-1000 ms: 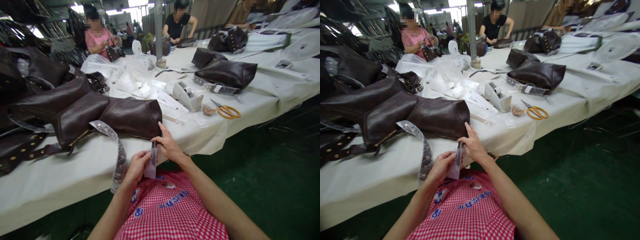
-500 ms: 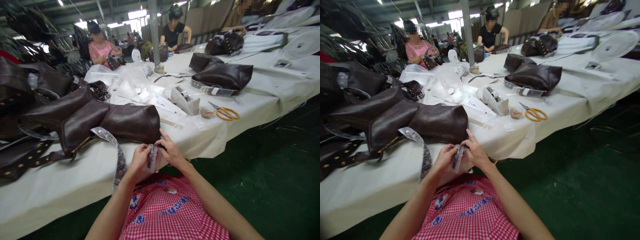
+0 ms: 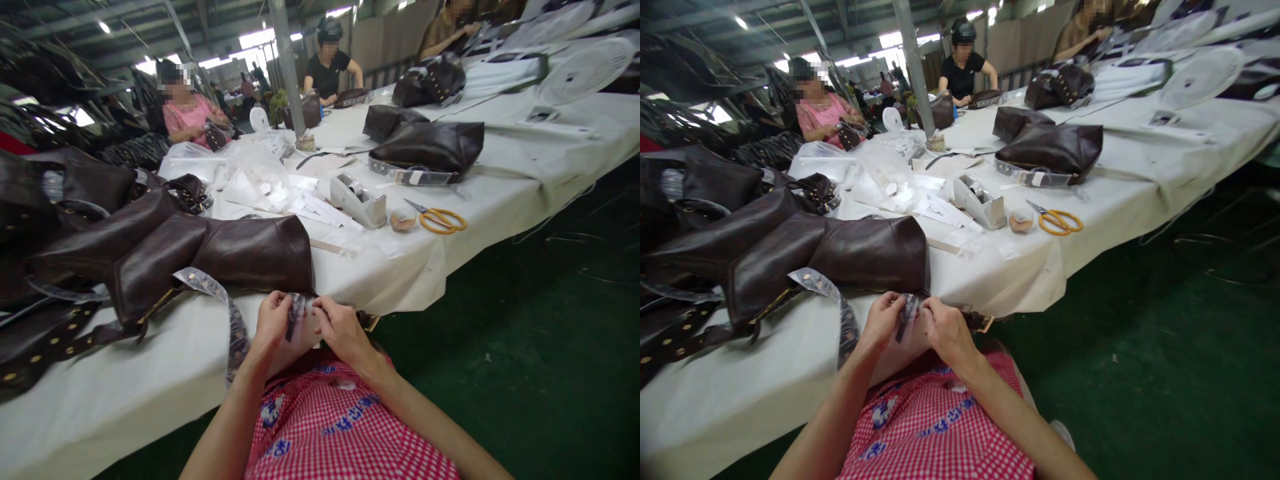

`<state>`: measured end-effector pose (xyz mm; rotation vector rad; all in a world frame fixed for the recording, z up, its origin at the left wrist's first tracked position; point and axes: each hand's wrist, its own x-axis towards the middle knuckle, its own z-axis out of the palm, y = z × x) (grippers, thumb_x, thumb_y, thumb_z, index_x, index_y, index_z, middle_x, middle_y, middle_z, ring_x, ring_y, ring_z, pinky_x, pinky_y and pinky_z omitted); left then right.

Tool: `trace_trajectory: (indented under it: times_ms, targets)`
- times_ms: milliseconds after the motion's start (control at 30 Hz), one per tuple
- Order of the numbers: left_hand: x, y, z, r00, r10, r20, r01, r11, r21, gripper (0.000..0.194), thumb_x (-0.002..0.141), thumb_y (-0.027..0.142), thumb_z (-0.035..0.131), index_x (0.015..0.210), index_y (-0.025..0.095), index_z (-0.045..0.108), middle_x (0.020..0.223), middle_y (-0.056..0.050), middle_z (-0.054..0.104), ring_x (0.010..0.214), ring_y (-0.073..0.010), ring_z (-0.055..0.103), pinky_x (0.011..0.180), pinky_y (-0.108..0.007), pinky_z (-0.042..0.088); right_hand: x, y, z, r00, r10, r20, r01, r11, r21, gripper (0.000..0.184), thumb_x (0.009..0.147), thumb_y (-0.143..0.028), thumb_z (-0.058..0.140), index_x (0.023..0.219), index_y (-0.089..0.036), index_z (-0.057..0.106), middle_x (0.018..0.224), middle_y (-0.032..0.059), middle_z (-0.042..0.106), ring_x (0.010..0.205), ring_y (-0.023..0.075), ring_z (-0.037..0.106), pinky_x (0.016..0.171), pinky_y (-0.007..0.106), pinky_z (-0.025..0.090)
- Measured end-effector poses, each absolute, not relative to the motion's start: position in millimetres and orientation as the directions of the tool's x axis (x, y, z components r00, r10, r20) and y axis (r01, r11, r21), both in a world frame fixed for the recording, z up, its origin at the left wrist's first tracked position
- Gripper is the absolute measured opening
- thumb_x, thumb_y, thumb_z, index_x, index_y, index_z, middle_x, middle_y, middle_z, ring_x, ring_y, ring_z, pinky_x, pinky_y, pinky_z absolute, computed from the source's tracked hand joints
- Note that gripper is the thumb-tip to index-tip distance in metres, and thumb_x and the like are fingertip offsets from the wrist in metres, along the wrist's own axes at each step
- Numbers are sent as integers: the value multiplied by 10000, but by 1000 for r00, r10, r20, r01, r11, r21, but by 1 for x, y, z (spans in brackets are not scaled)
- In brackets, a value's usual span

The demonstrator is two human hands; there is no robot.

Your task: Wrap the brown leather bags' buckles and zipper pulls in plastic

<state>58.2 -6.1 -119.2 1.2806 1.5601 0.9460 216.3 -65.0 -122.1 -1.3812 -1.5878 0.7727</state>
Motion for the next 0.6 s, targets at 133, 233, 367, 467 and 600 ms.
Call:
trace_trajectory:
  times_ms: [133,233,367,467,600]
  targets:
    - [61,-10,-114,-121,991,-60,422,106,900,158,737,322,586,660,184,584,596,17,597,602,-149,559,575,-235,393,211,-64,-129,-31,999,-10,261,-1,-965,172,931,-295,410,982,-205,548,552,-36,622,410,139,610,407,198,447]
    - [65,-12,-111,-124,992,-9,472,67,879,148,742,303,577,647,190,579,609,17,592,621,-152,552,597,-243,385,204,-61,-130,3,999,-36,163,-36,-986,176,920,-345,422,960,-213,531,598,-28,643,441,143,643,358,175,424]
    - [68,-14,-107,-117,993,4,488,54,871,153,746,313,569,655,190,579,626,9,598,633,-156,557,612,-250,394,196,-51,-125,100,995,24,179,6,-984,136,902,-342,459,857,-221,499,561,-45,628,472,142,660,443,183,469]
    - [66,-16,-106,-93,995,-34,451,73,890,198,749,367,565,693,180,597,643,-5,617,628,-160,575,601,-253,421,190,-42,-124,141,988,58,197,30,-980,104,885,-329,495,869,-229,475,614,-38,668,473,142,659,493,202,486]
    - [58,-25,-108,-4,971,-239,215,234,948,327,721,487,614,777,164,617,667,-29,648,587,-164,600,558,-261,456,186,-37,-128,158,985,66,232,28,-972,71,871,-294,509,859,-238,466,645,-36,684,464,146,652,496,211,466]
